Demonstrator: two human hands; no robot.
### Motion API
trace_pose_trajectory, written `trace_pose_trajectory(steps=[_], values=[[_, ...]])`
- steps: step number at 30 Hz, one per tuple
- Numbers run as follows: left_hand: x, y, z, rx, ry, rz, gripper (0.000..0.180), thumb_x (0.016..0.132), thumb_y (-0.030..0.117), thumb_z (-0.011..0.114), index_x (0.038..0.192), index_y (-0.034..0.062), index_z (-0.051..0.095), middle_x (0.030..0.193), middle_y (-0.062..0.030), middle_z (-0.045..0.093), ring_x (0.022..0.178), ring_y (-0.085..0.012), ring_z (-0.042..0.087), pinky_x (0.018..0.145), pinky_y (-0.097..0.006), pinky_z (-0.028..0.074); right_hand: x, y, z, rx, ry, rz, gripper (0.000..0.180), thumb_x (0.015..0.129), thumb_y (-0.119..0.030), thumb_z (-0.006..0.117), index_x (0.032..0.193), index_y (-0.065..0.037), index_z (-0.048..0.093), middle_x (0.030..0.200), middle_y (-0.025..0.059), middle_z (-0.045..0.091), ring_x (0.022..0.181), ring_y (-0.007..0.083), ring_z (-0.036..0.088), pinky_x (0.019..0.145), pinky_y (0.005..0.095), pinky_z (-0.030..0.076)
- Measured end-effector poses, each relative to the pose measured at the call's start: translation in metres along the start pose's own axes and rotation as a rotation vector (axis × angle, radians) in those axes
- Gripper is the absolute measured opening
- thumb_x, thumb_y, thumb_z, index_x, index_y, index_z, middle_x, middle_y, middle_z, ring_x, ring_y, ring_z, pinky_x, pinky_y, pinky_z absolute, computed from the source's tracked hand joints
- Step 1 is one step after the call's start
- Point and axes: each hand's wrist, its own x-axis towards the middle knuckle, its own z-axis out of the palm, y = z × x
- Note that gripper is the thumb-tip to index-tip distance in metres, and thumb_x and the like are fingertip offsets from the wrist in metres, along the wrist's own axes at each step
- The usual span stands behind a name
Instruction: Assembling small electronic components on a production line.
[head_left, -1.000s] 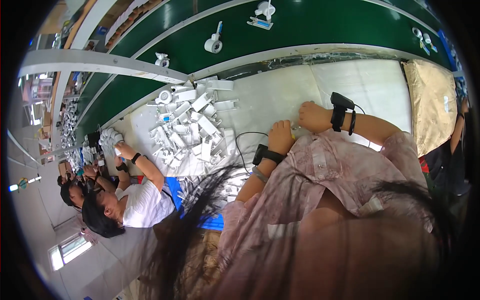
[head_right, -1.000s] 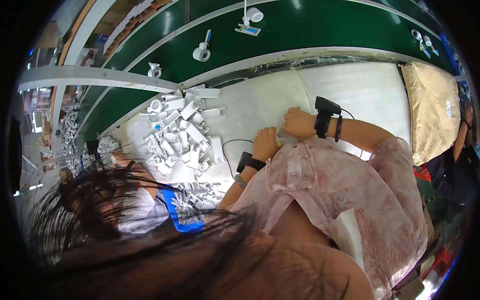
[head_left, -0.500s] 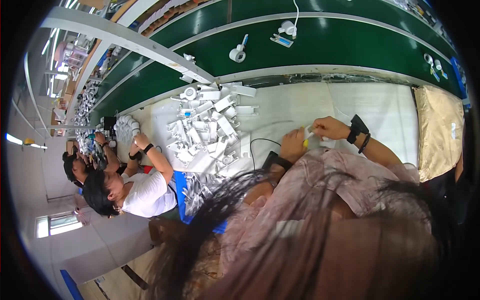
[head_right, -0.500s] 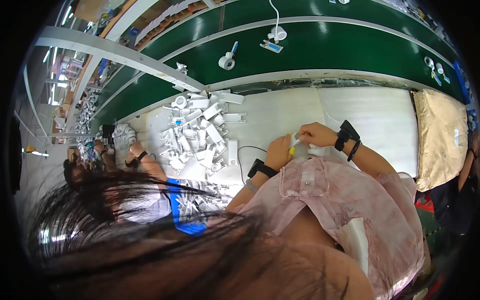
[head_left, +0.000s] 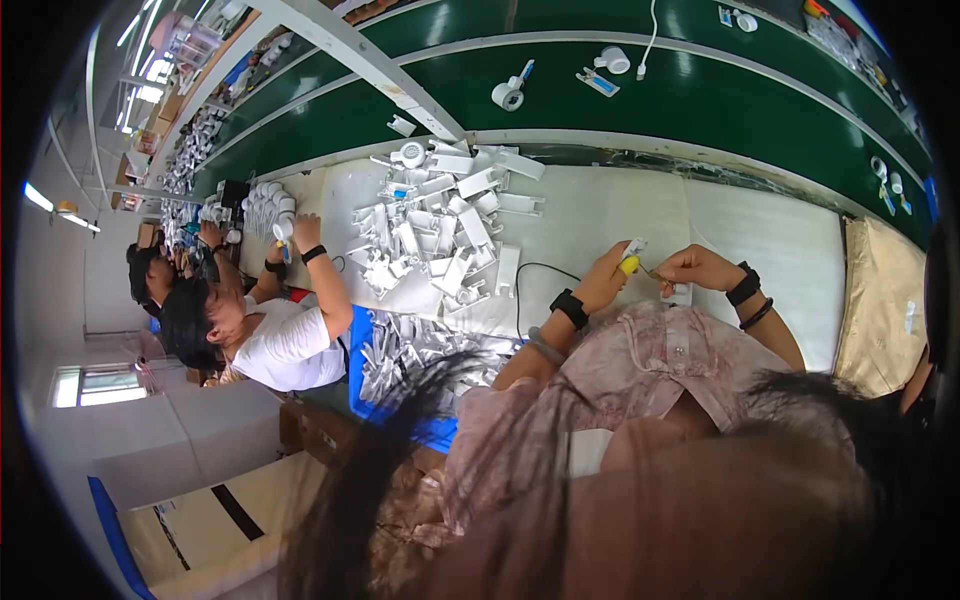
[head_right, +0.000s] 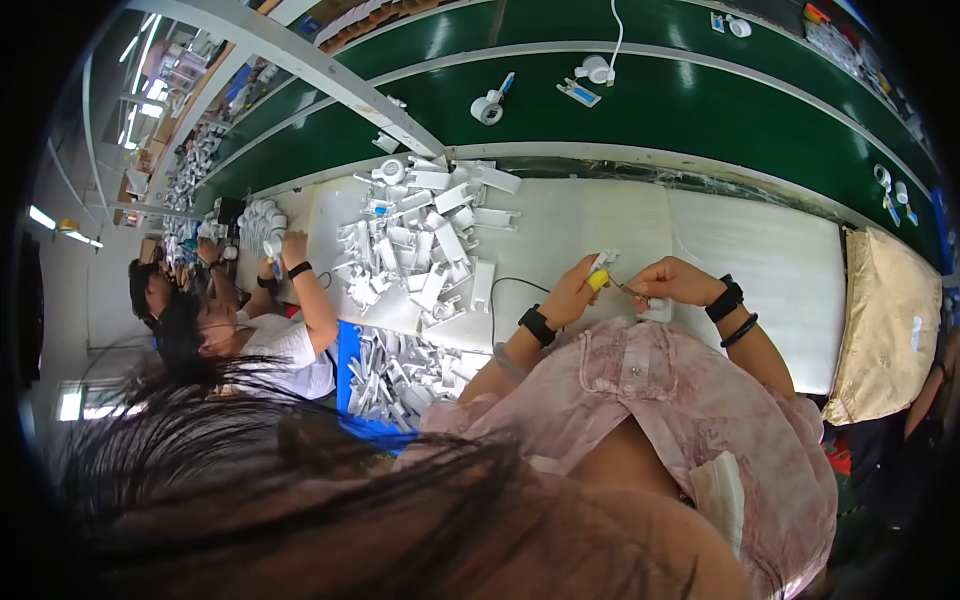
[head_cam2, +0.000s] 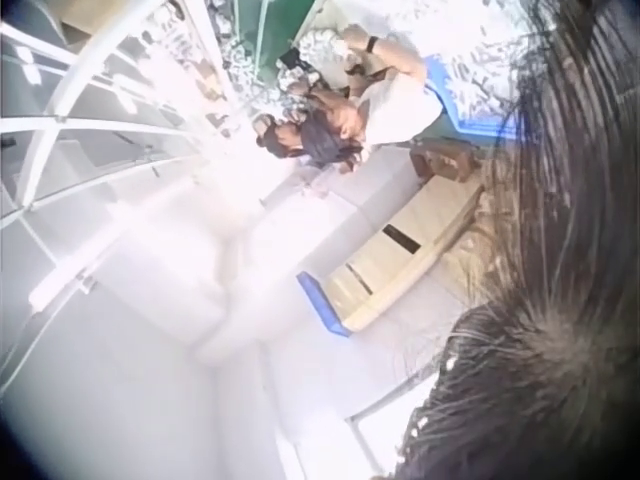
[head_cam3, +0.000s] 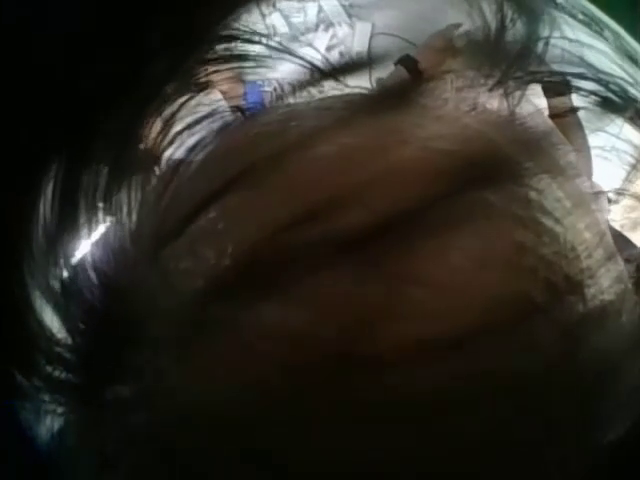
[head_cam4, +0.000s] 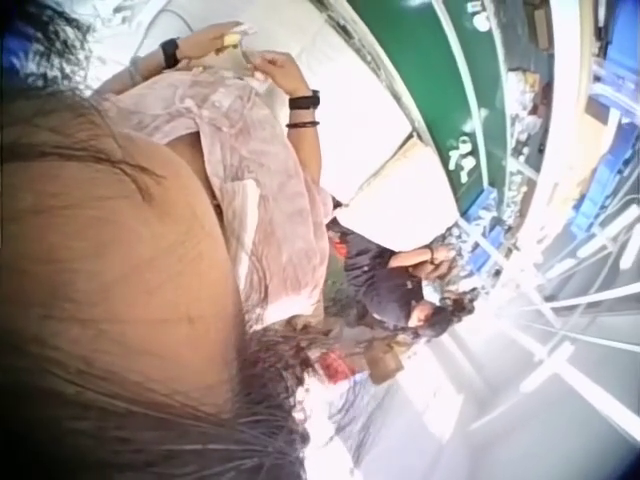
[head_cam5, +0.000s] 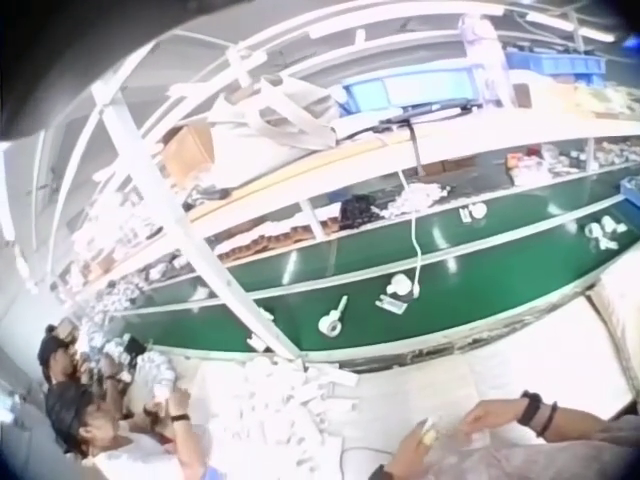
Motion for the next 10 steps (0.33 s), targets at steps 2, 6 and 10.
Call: trace_pose_trajectory(steps=[2,6,10], values=[[-0.005,0.024,-0.004,0.14,-0.11,0.108,0.041,0.091,0.005,0.04,0.132,0.0049,0.044,0.089,-0.0062,0.06,0.07,-0.0125,0.055,0.061,-0.027,0.047,-0.001,-0.005,0.002,-0.012,-0.014,0.033,0.018,0.095,-0.016,0.057,0.096,0.001,0.065,0.085,0.0039,0.068,0.073,0.0096,0.063,0.069,0.0243,0.049],[-0.005,0.035,-0.002,0.189,-0.183,0.24,0.042,0.089,0.003,0.04,0.131,0.0046,0.044,0.088,-0.0064,0.061,0.068,-0.0137,0.056,0.061,-0.028,0.047,0.001,-0.007,0.01,-0.131,0.013,0.068,0.016,0.09,-0.017,0.065,0.087,-0.001,0.064,0.079,0.0024,0.066,0.074,0.0136,0.065,0.066,0.0267,0.05],[-0.012,0.059,0.0,0.08,-0.034,0.056,0.04,0.093,0.008,0.043,0.132,0.0077,0.044,0.092,-0.0072,0.063,0.075,-0.0192,0.06,0.075,-0.031,0.05,-0.001,-0.016,0.034,-0.768,0.569,-0.114,0.016,0.087,-0.022,0.069,0.091,-0.008,0.062,0.074,0.0013,0.063,0.072,0.0207,0.068,0.065,0.0285,0.053]])
